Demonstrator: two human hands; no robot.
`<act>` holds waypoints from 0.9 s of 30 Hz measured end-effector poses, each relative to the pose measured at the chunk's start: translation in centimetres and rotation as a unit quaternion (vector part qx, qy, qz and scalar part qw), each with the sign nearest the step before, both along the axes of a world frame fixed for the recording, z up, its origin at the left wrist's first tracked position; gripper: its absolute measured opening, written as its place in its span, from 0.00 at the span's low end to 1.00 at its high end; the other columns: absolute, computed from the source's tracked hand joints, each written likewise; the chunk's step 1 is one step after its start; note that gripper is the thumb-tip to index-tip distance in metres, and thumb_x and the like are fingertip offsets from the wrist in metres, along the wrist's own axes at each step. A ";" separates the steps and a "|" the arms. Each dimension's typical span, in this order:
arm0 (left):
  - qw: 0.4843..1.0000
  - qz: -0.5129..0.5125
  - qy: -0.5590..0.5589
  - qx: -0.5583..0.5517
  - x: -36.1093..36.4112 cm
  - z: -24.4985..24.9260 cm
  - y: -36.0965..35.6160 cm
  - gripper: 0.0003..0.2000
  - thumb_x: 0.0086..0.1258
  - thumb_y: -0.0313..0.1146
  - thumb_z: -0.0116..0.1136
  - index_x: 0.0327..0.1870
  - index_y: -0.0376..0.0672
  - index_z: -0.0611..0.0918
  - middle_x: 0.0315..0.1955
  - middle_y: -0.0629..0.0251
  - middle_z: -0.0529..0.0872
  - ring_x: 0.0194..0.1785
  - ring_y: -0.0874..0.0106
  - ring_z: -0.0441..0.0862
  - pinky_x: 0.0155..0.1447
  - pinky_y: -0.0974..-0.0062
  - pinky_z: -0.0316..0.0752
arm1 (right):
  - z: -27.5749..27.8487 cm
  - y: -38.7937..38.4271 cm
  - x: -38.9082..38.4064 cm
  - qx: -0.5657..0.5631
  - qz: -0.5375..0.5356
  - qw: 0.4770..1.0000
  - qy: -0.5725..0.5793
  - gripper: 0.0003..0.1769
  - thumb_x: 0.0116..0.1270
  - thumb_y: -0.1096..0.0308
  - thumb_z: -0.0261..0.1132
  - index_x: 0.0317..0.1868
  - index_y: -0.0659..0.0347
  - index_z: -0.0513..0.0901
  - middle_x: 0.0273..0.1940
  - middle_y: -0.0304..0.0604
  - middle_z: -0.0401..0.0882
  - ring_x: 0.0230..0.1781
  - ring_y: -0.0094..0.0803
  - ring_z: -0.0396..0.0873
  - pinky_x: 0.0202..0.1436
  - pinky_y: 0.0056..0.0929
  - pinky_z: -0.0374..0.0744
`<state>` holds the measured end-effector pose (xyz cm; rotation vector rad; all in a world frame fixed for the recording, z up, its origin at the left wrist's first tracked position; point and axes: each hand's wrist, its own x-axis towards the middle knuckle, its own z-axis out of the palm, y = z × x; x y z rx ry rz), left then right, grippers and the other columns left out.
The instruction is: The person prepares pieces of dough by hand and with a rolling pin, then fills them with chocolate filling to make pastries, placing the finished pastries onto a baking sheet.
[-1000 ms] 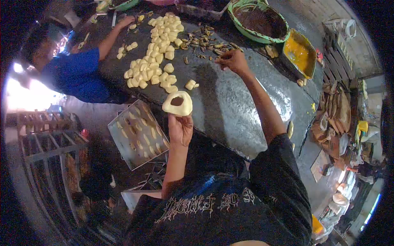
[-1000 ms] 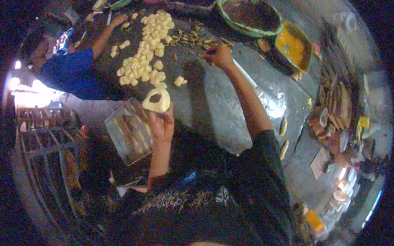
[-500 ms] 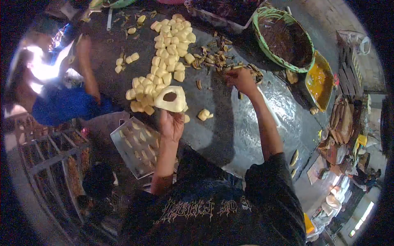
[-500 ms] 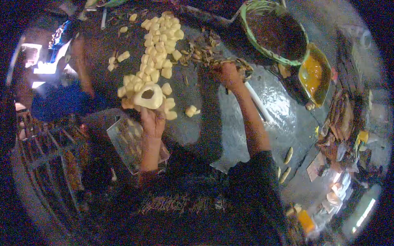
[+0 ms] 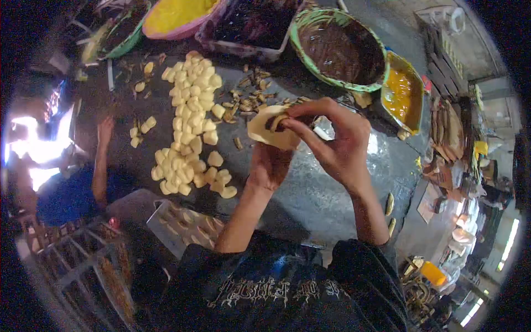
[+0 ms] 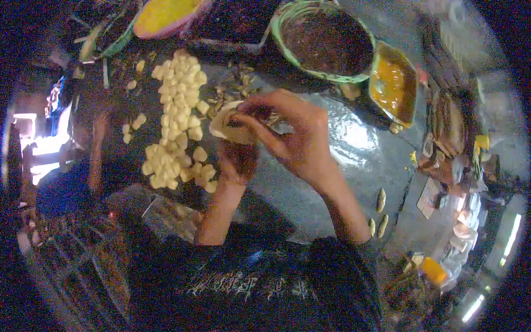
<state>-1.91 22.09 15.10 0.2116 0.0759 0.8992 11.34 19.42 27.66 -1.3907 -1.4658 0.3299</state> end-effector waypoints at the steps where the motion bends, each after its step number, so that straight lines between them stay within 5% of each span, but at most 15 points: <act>1: 1.000 -0.009 -0.005 0.025 0.9 0.7 -0.5 0.25 0.81 0.47 0.53 0.73 0.47 0.70 0.69 0.64 0.75 0.71 0.67 0.75 0.77 0.62 0.69 | 0.2 -0.7 0.4 0.045 0.004 0.999 -0.029 0.11 0.59 0.71 0.78 0.41 0.60 0.89 0.37 0.42 0.89 0.36 0.36 0.88 0.41 0.30 0.84; 10: 0.990 -0.009 0.081 0.116 3.6 4.8 -11.2 0.28 0.80 0.53 0.52 0.73 0.46 0.68 0.66 0.62 0.77 0.68 0.66 0.77 0.73 0.65 0.72 | 5.3 -13.8 3.1 0.091 0.031 0.976 -0.197 0.19 0.46 0.79 0.74 0.43 0.63 0.90 0.46 0.47 0.87 0.44 0.40 0.84 0.47 0.36 0.82; 17: 0.988 0.000 0.057 0.140 5.7 5.1 -21.5 0.28 0.81 0.52 0.51 0.74 0.46 0.68 0.67 0.63 0.77 0.67 0.69 0.78 0.68 0.69 0.77 | 5.5 -25.6 5.0 0.194 0.008 0.872 -0.450 0.23 0.47 0.68 0.71 0.47 0.65 0.86 0.57 0.49 0.83 0.45 0.43 0.83 0.45 0.39 0.82; 21: 0.961 0.048 0.123 0.242 6.3 7.7 -26.7 0.30 0.78 0.53 0.56 0.74 0.45 0.67 0.66 0.63 0.77 0.67 0.69 0.79 0.65 0.70 0.80 | 6.4 -30.6 6.0 0.224 0.019 0.863 -0.453 0.24 0.47 0.67 0.71 0.49 0.61 0.86 0.52 0.47 0.83 0.44 0.43 0.82 0.47 0.39 0.82; 23: 0.960 0.051 0.086 0.261 6.6 8.7 -29.1 0.31 0.76 0.51 0.60 0.73 0.44 0.67 0.65 0.63 0.78 0.66 0.68 0.79 0.65 0.69 0.81 | 7.9 -32.2 5.5 0.183 0.005 0.893 -0.411 0.24 0.45 0.68 0.73 0.47 0.60 0.87 0.49 0.47 0.81 0.45 0.44 0.81 0.48 0.41 0.81; 24: 0.938 0.071 0.151 0.305 6.6 9.0 -29.5 0.31 0.76 0.50 0.60 0.72 0.43 0.67 0.64 0.62 0.78 0.66 0.68 0.79 0.66 0.68 0.80 | 8.5 -32.9 5.3 0.162 -0.001 0.907 -0.389 0.24 0.45 0.68 0.74 0.47 0.59 0.87 0.47 0.47 0.81 0.45 0.45 0.80 0.48 0.42 0.81; 27: 0.975 0.003 -0.018 0.223 8.3 7.6 -28.8 0.31 0.74 0.43 0.64 0.72 0.40 0.66 0.62 0.58 0.79 0.65 0.64 0.79 0.69 0.64 0.78 | 9.4 -34.2 5.5 0.145 0.007 0.943 -0.298 0.25 0.40 0.69 0.76 0.44 0.60 0.87 0.45 0.47 0.77 0.47 0.47 0.78 0.49 0.43 0.80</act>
